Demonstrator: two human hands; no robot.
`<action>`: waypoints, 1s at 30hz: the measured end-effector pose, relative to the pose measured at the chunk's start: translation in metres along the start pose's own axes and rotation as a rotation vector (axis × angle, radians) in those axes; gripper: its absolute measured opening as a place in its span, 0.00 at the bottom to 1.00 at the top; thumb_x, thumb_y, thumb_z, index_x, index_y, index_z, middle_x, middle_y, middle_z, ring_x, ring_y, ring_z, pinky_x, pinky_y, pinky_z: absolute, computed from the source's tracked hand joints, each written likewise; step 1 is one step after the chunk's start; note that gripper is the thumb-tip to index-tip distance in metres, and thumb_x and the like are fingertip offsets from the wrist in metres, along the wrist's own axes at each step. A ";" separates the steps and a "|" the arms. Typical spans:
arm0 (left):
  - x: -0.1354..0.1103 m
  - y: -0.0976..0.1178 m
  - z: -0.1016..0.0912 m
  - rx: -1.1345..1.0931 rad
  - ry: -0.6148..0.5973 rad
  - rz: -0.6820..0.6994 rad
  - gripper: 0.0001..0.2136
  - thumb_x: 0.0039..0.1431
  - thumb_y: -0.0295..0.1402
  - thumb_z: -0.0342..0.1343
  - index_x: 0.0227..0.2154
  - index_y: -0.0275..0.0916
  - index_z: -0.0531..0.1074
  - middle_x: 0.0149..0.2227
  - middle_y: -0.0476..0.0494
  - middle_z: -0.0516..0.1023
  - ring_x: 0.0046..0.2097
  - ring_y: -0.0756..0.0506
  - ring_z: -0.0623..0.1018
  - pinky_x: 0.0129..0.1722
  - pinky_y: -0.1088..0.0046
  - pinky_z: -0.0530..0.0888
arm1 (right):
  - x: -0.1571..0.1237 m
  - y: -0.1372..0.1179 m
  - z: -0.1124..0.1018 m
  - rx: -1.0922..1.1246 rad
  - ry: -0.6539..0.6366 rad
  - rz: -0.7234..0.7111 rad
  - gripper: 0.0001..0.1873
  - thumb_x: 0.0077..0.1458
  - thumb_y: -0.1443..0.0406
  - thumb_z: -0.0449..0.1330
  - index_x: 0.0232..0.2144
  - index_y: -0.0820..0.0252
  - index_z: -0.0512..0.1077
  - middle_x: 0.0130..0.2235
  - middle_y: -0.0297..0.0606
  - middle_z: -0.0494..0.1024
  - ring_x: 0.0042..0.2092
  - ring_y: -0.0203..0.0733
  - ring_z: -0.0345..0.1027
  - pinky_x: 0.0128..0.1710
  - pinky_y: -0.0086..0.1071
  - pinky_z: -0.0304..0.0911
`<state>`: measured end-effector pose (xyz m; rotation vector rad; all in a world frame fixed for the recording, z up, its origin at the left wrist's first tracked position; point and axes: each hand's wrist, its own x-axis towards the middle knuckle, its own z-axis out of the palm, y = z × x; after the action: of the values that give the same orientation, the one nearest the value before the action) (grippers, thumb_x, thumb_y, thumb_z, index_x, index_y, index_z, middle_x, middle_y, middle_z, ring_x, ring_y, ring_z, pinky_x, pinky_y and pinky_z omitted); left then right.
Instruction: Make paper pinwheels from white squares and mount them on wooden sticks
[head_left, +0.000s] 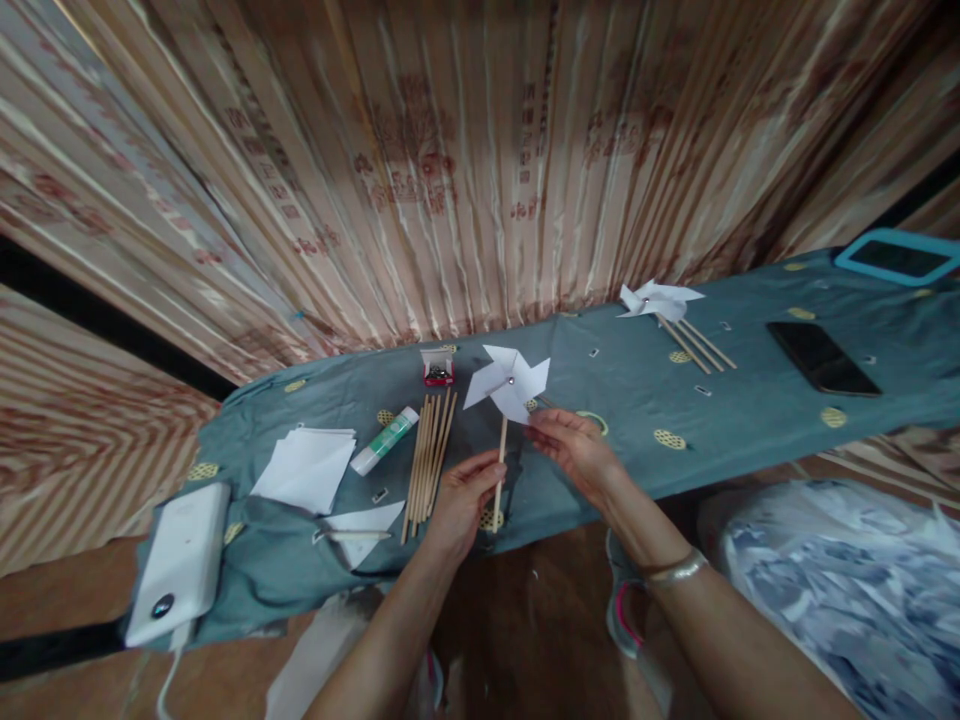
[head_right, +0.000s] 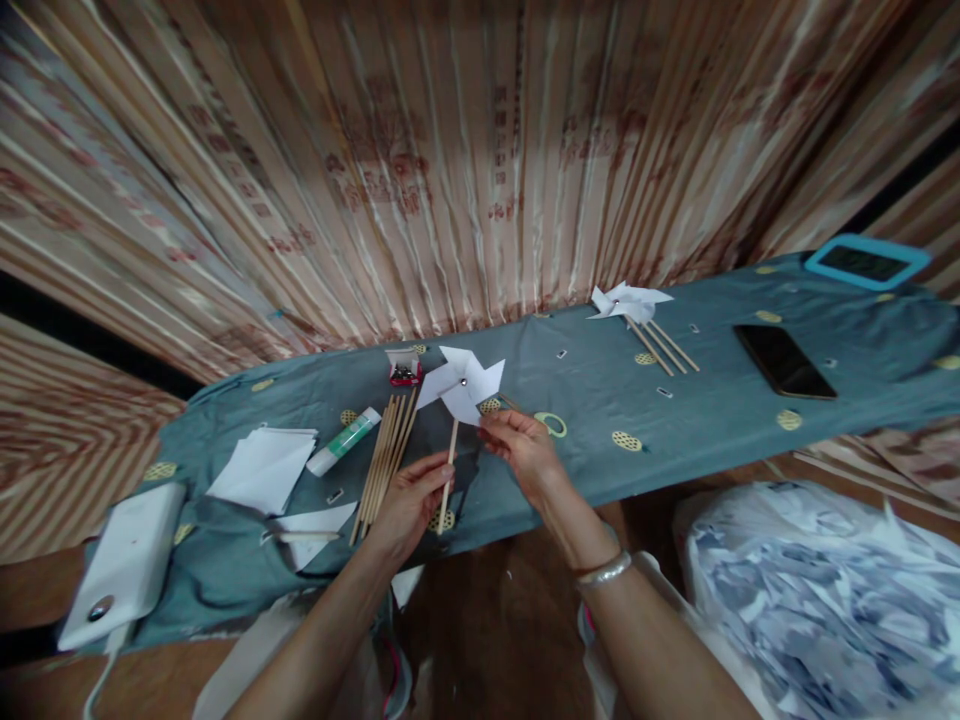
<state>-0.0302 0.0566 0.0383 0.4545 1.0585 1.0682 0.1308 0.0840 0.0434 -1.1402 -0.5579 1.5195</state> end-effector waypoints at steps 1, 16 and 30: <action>0.000 0.000 0.000 -0.001 0.000 -0.001 0.20 0.23 0.33 0.76 0.26 0.35 0.81 0.24 0.47 0.79 0.26 0.53 0.73 0.32 0.77 0.70 | -0.001 0.001 0.001 -0.004 -0.008 -0.001 0.17 0.26 0.58 0.77 0.21 0.58 0.77 0.27 0.34 0.79 0.32 0.38 0.72 0.33 0.32 0.64; 0.001 -0.002 0.000 0.013 -0.017 0.003 0.19 0.24 0.33 0.76 0.26 0.36 0.81 0.24 0.47 0.80 0.26 0.53 0.74 0.33 0.77 0.70 | -0.004 0.005 0.008 -0.027 -0.035 -0.024 0.18 0.29 0.57 0.76 0.26 0.58 0.79 0.32 0.37 0.81 0.35 0.40 0.72 0.34 0.33 0.63; -0.001 -0.001 0.000 0.021 -0.019 -0.016 0.21 0.22 0.34 0.76 0.26 0.35 0.81 0.23 0.47 0.80 0.25 0.54 0.74 0.32 0.77 0.70 | 0.017 -0.021 -0.023 0.120 0.139 -0.170 0.11 0.37 0.62 0.74 0.23 0.57 0.76 0.27 0.34 0.78 0.31 0.36 0.72 0.28 0.27 0.67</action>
<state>-0.0292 0.0554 0.0378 0.4718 1.0559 1.0371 0.1620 0.1005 0.0451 -1.0693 -0.4513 1.2997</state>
